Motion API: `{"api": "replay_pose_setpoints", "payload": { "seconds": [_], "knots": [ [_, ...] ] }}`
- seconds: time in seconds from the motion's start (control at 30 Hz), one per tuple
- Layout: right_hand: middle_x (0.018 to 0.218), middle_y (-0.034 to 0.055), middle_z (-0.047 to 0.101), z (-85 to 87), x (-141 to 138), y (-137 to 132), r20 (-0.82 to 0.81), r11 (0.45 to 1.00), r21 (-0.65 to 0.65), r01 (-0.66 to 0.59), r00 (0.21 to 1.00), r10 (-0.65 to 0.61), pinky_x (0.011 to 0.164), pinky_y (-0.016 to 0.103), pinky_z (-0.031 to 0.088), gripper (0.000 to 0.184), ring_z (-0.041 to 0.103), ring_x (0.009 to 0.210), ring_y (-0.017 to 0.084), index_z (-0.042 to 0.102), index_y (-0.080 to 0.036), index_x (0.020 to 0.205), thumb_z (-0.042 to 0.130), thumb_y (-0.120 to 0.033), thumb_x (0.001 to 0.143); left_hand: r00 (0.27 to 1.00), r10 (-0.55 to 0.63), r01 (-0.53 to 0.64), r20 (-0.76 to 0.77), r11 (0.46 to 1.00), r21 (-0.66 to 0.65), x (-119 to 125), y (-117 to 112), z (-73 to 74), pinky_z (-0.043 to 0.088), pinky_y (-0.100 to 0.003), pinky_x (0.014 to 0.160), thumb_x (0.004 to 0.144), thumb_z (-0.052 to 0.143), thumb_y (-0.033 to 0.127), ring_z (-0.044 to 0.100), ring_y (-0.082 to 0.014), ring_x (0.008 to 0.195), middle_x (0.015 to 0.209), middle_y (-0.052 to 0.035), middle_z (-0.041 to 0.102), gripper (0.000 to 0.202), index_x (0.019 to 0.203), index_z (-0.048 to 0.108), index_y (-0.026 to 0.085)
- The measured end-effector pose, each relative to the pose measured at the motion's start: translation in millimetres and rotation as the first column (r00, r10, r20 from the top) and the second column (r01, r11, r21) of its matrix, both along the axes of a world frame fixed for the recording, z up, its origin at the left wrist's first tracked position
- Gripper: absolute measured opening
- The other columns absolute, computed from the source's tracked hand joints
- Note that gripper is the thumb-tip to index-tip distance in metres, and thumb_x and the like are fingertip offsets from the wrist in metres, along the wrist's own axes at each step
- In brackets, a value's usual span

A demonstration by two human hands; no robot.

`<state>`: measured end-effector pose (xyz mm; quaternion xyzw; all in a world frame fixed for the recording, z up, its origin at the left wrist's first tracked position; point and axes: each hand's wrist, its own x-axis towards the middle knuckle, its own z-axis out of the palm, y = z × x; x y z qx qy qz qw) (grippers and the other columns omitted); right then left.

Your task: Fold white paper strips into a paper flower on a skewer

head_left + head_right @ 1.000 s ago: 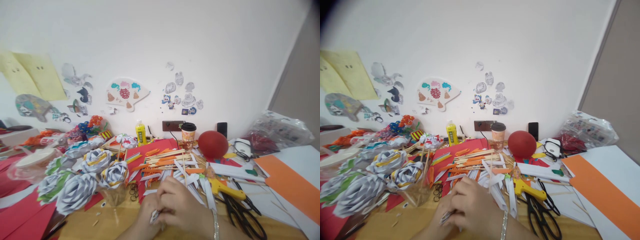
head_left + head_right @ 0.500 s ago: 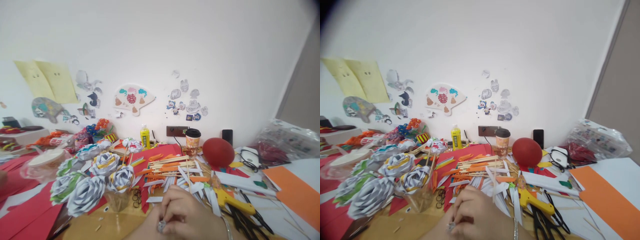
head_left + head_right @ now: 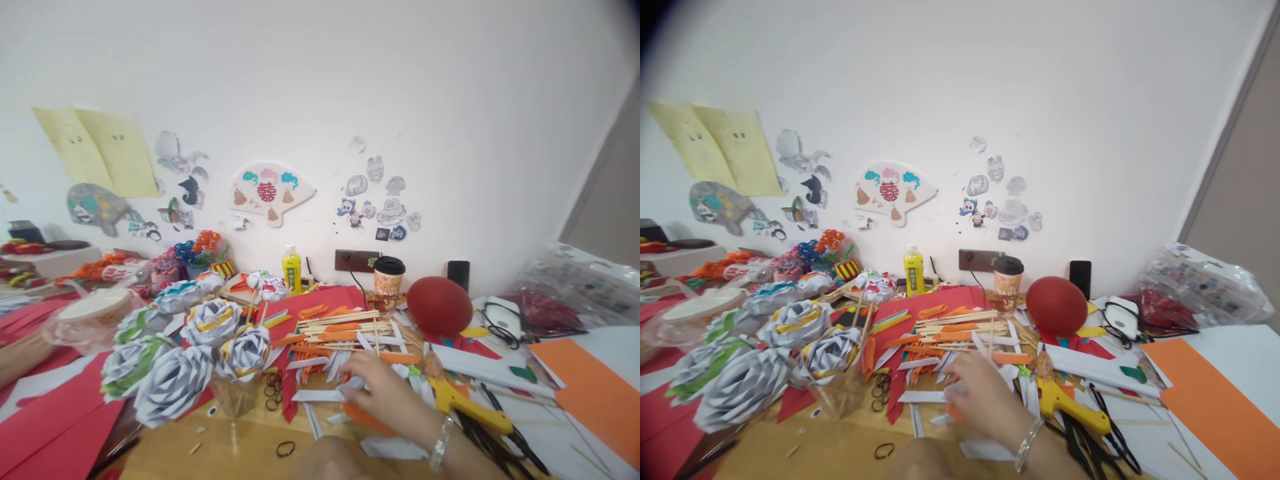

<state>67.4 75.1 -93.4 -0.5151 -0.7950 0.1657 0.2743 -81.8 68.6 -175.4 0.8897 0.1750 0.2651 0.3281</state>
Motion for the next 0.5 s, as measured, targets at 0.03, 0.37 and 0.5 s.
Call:
{"api": "replay_pose_setpoints", "payload": {
  "seconds": [0.03, 0.37, 0.5],
  "knots": [
    [0.096, 0.0060, 0.061, -10.0, -7.8, 1.9, 0.073, 1.000, -0.016, -0.021, 0.997, 0.022, 0.081, 0.029, 0.038, 0.022, 0.051, 0.093, 0.020, 0.062, -0.018, 0.095, 0.058, -0.014, 0.073, 1.000, 0.018, -0.018, 0.000, 1.000, 0.016, 0.6, 1.0, 0.2, 0.042, -0.023, 0.051, 0.083, 0.044, 0.034, 0.059, -0.0162, 0.057, 0.058, -0.0040, 0.065, 0.028, 0.074, 0.068, 0.024],
    [0.084, 0.0031, 0.063, -27.8, -5.2, 15.0, 0.303, 0.993, 0.106, -0.052, 0.953, 0.017, 0.074, 0.026, 0.036, 0.014, 0.050, 0.087, 0.018, 0.064, -0.019, 0.086, 0.051, -0.014, 0.080, 0.869, 0.474, -0.411, -0.141, 0.852, 0.325, -17.0, 15.9, 33.3, 0.042, -0.024, 0.056, 0.078, 0.039, 0.017, 0.062, -0.0186, 0.062, 0.066, -0.0078, 0.068, 0.026, 0.077, 0.065, 0.017],
    [0.089, 0.0032, 0.062, -41.4, 5.0, 27.0, 0.409, 0.974, 0.220, -0.061, 0.912, -0.035, 0.076, 0.028, 0.035, 0.020, 0.050, 0.088, 0.018, 0.060, -0.021, 0.094, 0.048, -0.011, 0.083, 0.723, 0.611, -0.571, -0.322, 0.791, 0.220, -22.6, 33.7, 36.4, 0.044, -0.026, 0.071, 0.069, 0.048, 0.010, 0.063, -0.0205, 0.085, 0.094, -0.0044, 0.070, 0.035, 0.098, 0.063, 0.024]
  ]
}}
